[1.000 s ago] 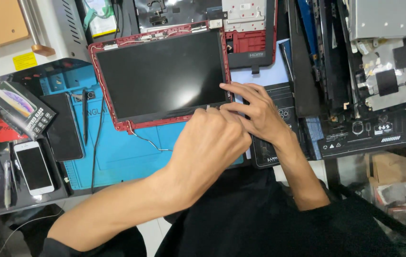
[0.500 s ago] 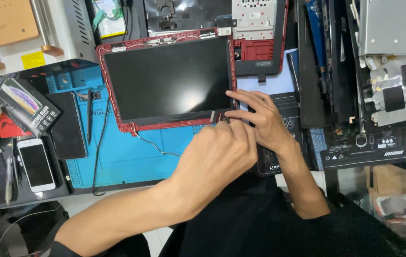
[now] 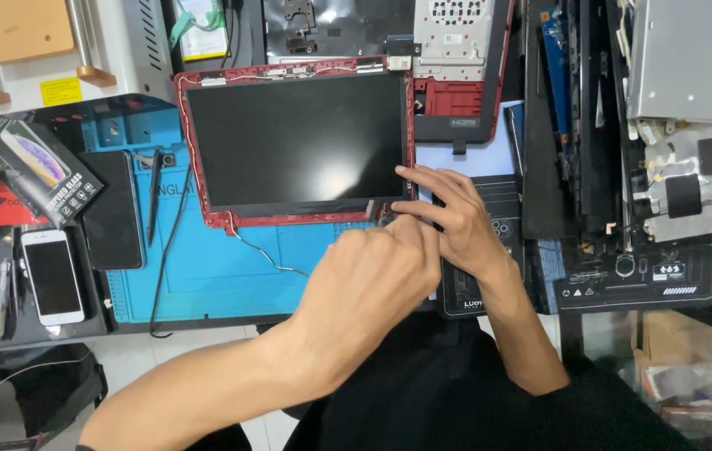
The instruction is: The person aligns a red laptop chassis on a blue mat, then places a black screen assembly onto it. They use a screwdriver to fasten screws around the screen's perimeter, securing the display to the chassis.
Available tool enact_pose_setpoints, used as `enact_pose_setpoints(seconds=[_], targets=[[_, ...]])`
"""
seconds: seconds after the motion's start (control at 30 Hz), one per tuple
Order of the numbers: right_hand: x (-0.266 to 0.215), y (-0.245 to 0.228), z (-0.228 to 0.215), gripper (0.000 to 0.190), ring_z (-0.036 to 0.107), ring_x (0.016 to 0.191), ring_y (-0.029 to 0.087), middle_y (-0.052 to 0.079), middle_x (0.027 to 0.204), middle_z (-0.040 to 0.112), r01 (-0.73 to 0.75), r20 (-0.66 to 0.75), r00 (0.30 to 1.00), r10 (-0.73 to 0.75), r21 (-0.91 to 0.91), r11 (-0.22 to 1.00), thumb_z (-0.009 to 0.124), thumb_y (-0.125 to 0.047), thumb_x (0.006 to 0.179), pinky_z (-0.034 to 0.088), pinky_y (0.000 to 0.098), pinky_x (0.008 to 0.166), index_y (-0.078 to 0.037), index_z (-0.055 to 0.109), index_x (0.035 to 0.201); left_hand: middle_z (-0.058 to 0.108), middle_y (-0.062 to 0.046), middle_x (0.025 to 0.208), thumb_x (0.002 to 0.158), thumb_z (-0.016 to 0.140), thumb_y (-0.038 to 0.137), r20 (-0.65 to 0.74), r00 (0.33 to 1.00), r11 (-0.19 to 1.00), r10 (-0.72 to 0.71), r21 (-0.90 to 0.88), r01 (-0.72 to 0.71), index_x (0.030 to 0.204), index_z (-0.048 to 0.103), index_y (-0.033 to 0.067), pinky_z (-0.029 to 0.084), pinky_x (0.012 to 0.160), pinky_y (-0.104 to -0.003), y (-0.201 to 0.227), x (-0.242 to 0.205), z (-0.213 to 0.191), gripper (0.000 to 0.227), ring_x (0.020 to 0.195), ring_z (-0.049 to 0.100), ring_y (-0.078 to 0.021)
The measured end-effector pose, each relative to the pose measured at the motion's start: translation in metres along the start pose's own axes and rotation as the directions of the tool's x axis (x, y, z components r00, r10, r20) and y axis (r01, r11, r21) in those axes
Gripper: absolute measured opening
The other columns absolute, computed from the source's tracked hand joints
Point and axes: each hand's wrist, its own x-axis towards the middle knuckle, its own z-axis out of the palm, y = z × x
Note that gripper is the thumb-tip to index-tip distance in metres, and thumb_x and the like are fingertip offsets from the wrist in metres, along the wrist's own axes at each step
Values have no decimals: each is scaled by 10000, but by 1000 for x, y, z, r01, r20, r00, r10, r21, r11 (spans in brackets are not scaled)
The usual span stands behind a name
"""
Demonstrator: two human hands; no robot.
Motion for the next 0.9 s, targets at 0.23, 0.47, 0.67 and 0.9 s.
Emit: enact_pose_setpoints(seconds=[0.23,0.47,0.67,0.9], targets=[[-1,1,2,192,567,1383,322,102,1469,617,-29,0,1000,29,-11,1000,741,-108,839,441,461,1116,-56,767,1022,608,-68,660,690,711,74,197,967,985,162,20,-169,700,653,53,515,453,-277,-13,13,1,62,604,693,-158],[1,-3,3,178,488,1444,373,119,1441,614,0,-44,999,-1,-22,1000,742,-113,805,439,504,1141,-41,778,964,614,-44,685,647,698,61,102,988,989,115,85,-124,768,664,39,501,452,-257,-3,6,-1,128,604,674,-136],[9,-7,-2,199,473,1476,386,148,1425,644,-8,10,1000,8,33,999,747,-114,815,444,493,1160,-18,774,988,602,-58,709,763,678,102,124,976,977,176,100,-189,766,684,26,509,493,-280,-6,6,10,76,649,679,-156],[10,-5,2,163,486,1458,393,142,1391,661,-43,-29,998,49,170,985,763,-123,811,444,478,1169,-50,751,956,579,-42,837,710,687,129,-95,987,986,130,120,-119,891,714,7,500,498,-252,-4,1,8,220,732,651,-140]])
